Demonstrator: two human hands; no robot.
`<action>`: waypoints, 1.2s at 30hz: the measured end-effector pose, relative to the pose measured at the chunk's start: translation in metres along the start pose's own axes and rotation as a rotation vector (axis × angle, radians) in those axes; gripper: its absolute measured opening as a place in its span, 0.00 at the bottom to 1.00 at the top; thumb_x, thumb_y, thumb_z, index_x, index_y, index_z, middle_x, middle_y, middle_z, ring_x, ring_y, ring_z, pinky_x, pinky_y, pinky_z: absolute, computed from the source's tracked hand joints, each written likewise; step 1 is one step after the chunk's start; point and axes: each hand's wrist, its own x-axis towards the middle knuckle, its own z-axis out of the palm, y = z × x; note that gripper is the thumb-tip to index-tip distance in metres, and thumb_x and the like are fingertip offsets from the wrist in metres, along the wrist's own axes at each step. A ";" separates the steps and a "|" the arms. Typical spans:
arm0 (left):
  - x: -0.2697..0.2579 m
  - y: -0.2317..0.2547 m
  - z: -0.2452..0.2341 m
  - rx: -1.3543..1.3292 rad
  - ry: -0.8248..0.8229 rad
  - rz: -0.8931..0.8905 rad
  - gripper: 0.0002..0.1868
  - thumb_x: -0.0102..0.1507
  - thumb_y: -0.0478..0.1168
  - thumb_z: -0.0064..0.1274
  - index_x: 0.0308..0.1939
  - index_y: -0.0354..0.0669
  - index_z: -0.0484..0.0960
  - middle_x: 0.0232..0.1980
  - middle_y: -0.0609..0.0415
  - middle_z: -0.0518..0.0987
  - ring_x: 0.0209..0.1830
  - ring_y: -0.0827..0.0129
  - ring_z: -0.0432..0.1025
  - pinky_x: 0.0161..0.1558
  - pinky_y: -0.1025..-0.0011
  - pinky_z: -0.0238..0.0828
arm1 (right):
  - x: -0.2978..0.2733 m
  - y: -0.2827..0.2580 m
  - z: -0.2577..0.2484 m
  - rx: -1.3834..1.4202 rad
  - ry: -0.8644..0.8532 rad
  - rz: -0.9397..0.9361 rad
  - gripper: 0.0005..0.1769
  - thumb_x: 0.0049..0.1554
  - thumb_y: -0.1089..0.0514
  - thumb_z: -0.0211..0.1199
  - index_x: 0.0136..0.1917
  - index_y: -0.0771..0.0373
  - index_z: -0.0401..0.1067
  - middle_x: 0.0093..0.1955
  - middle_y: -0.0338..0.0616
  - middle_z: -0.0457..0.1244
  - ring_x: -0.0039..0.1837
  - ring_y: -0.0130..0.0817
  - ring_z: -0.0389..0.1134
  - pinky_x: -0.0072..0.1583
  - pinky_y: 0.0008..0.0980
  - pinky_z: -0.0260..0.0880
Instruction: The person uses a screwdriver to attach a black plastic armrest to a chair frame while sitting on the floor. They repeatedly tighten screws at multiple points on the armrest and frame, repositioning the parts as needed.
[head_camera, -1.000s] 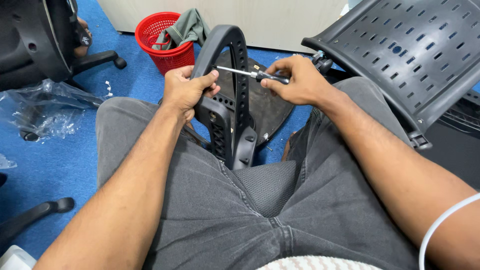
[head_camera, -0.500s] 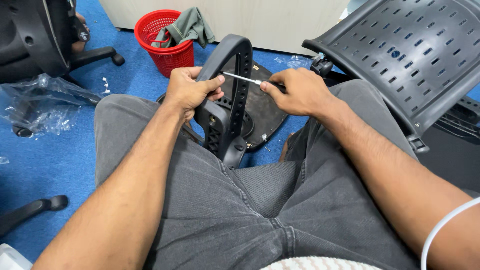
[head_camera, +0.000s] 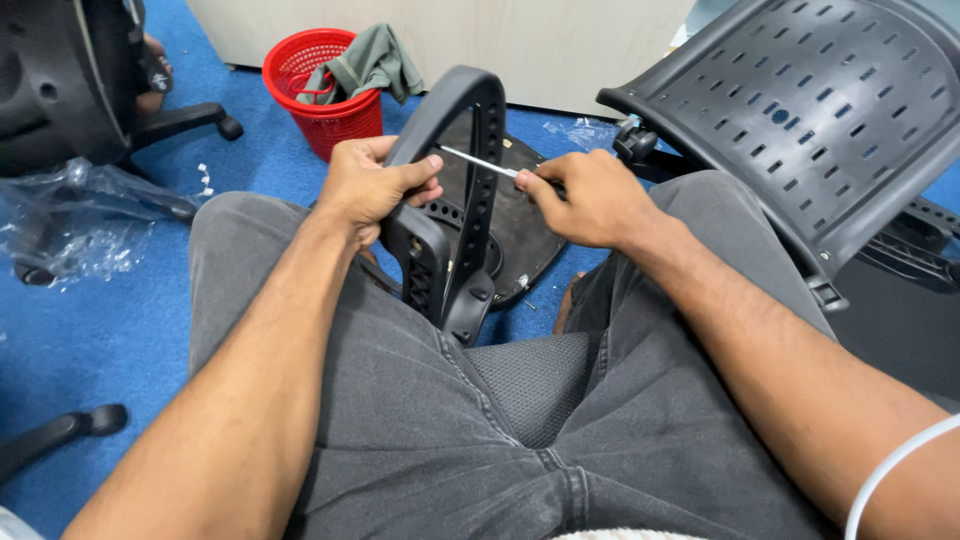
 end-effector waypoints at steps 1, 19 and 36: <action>0.002 0.001 0.002 -0.010 0.000 0.009 0.08 0.59 0.28 0.64 0.42 0.28 0.84 0.34 0.50 0.82 0.31 0.73 0.78 0.36 0.77 0.84 | 0.001 0.001 0.002 0.075 -0.057 0.080 0.28 0.67 0.39 0.54 0.43 0.62 0.82 0.26 0.33 0.61 0.29 0.21 0.58 0.34 0.28 0.59; 0.023 -0.002 0.049 0.077 -0.177 -0.074 0.10 0.58 0.28 0.63 0.43 0.29 0.85 0.35 0.50 0.83 0.31 0.72 0.79 0.35 0.78 0.84 | -0.029 0.031 -0.038 1.032 -0.473 0.876 0.29 0.65 0.37 0.50 0.48 0.68 0.71 0.24 0.35 0.56 0.21 0.20 0.52 0.23 0.22 0.51; 0.023 -0.003 0.019 0.016 -0.027 0.112 0.09 0.58 0.27 0.65 0.42 0.29 0.84 0.36 0.51 0.83 0.32 0.72 0.80 0.37 0.77 0.86 | -0.011 0.012 -0.008 -0.037 0.112 0.088 0.14 0.59 0.51 0.70 0.54 0.61 0.80 0.36 0.47 0.68 0.36 0.40 0.69 0.42 0.41 0.67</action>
